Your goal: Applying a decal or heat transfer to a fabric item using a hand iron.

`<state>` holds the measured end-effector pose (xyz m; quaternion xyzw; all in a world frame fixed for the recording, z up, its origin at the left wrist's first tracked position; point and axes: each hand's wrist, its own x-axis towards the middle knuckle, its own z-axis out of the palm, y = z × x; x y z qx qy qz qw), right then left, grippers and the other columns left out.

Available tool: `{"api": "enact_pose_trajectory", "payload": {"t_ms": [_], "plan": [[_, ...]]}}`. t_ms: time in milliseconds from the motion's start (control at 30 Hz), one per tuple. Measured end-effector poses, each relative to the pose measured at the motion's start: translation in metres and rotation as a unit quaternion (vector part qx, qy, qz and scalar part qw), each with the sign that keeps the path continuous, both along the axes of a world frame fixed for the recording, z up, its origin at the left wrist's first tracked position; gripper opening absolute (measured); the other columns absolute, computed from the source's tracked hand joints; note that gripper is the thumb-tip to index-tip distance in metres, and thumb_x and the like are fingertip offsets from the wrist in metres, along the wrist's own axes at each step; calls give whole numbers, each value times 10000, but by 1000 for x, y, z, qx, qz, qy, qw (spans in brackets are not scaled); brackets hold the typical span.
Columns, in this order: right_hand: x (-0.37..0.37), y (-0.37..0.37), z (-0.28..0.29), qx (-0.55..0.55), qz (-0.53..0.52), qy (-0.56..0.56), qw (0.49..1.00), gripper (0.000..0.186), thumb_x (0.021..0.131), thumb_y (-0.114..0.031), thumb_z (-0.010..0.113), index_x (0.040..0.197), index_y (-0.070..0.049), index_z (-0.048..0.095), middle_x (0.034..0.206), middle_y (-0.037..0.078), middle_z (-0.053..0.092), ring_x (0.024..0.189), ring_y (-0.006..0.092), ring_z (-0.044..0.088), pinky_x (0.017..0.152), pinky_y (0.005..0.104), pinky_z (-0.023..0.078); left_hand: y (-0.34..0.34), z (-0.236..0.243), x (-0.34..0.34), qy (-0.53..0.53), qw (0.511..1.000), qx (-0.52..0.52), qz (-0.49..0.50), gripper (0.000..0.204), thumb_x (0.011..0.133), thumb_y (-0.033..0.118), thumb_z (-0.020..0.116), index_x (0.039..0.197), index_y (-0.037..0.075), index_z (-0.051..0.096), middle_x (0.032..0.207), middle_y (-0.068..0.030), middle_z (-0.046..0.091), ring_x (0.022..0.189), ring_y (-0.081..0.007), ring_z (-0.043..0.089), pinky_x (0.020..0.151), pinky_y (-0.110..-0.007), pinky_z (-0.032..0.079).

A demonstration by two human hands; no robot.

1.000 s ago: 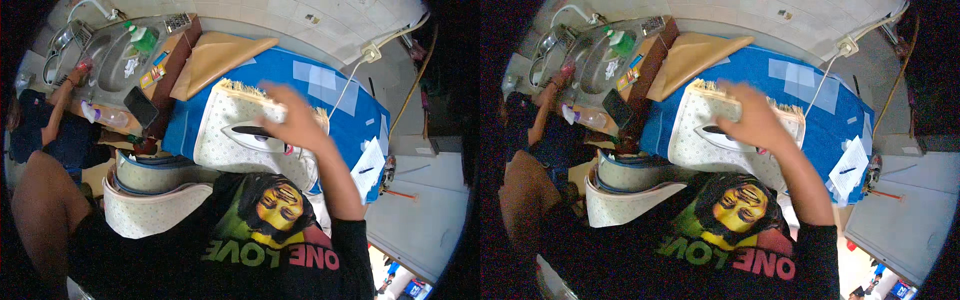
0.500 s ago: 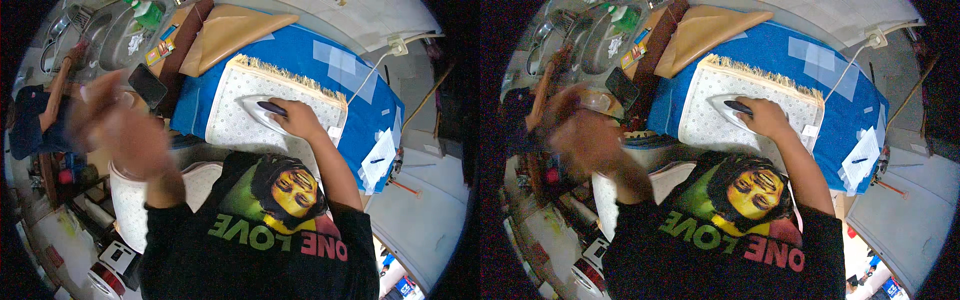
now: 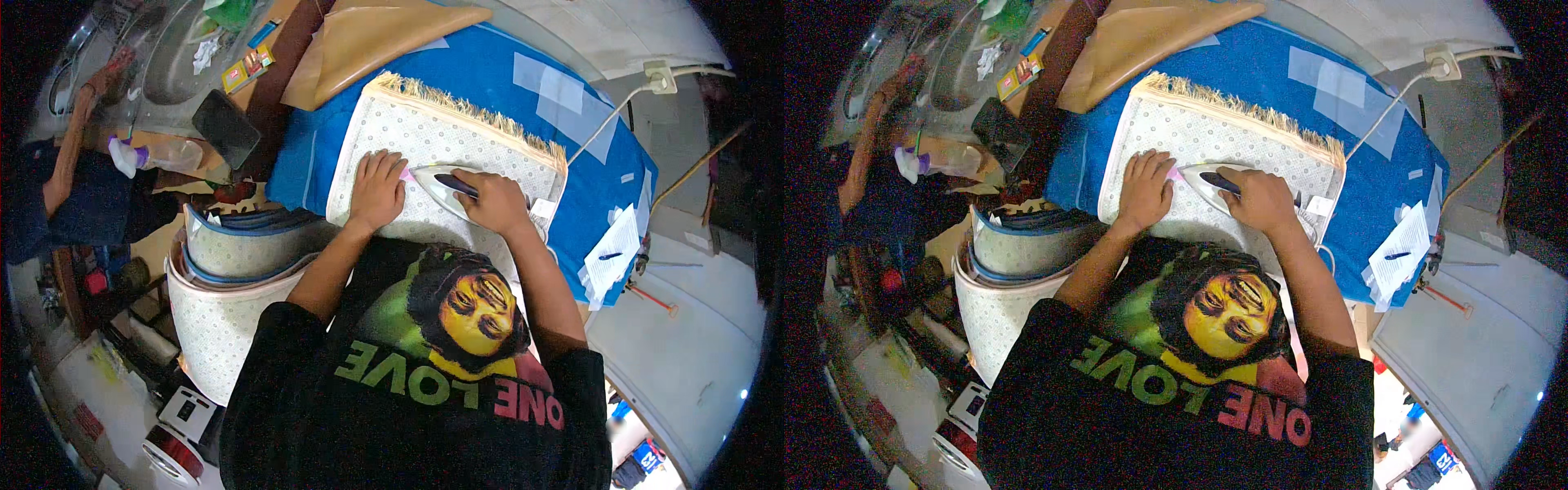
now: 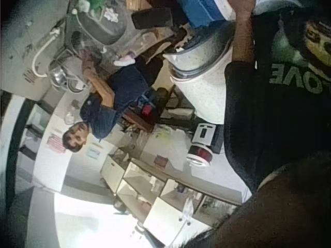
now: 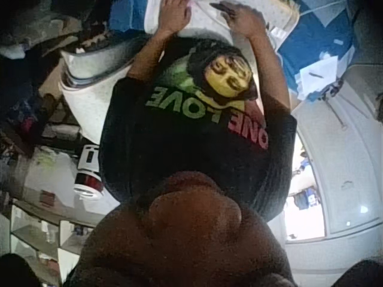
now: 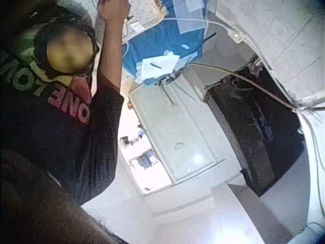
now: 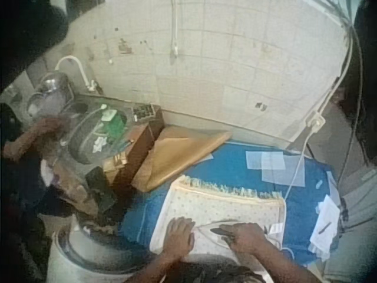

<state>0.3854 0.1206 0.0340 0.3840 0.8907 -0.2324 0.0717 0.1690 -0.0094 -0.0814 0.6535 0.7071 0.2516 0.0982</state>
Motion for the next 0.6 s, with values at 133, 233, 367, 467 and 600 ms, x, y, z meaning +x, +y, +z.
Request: {"api": "enact_pose_trajectory", "payload": {"t_ms": [133,233,367,467,600], "plan": [[11,6,-3,12,0,-8,1000,398,874,-357,705,1253,-235,715,996,172,757,893,394,727,764,538,575,5,-1,-1,12,1000,8,10,424,878,189,631,1280,56,651,1338,-117,590,1320,-320,494,1186,-513,304],[24,8,0,0,-40,-1,999,400,876,-354,704,1261,-246,718,1021,171,758,905,391,729,778,525,579,15,-2,-6,10,1000,2,11,422,875,193,630,1279,74,659,1268,-114,604,1245,-312,520,1127,-495,336],[35,2,-3,1,-66,-28,997,426,882,-352,701,1300,-268,710,1067,163,762,926,395,732,826,515,581,20,-3,-9,24,999,-3,24,424,873,200,633,1285,105,669,1202,-106,611,1180,-303,529,1075,-483,348],[32,5,0,-8,-97,-36,995,435,881,-380,710,1300,-266,710,1064,173,760,938,398,732,831,521,580,18,-7,-12,6,1000,3,26,439,865,196,648,1296,116,668,1213,-105,616,1189,-307,531,1079,-489,344],[30,7,2,15,-116,-30,993,438,864,-365,733,1284,-241,731,1026,192,761,911,409,729,831,510,576,27,10,-10,-136,987,-3,84,371,907,178,660,1269,102,694,1217,-124,655,1171,-320,589,1061,-465,403]]}}
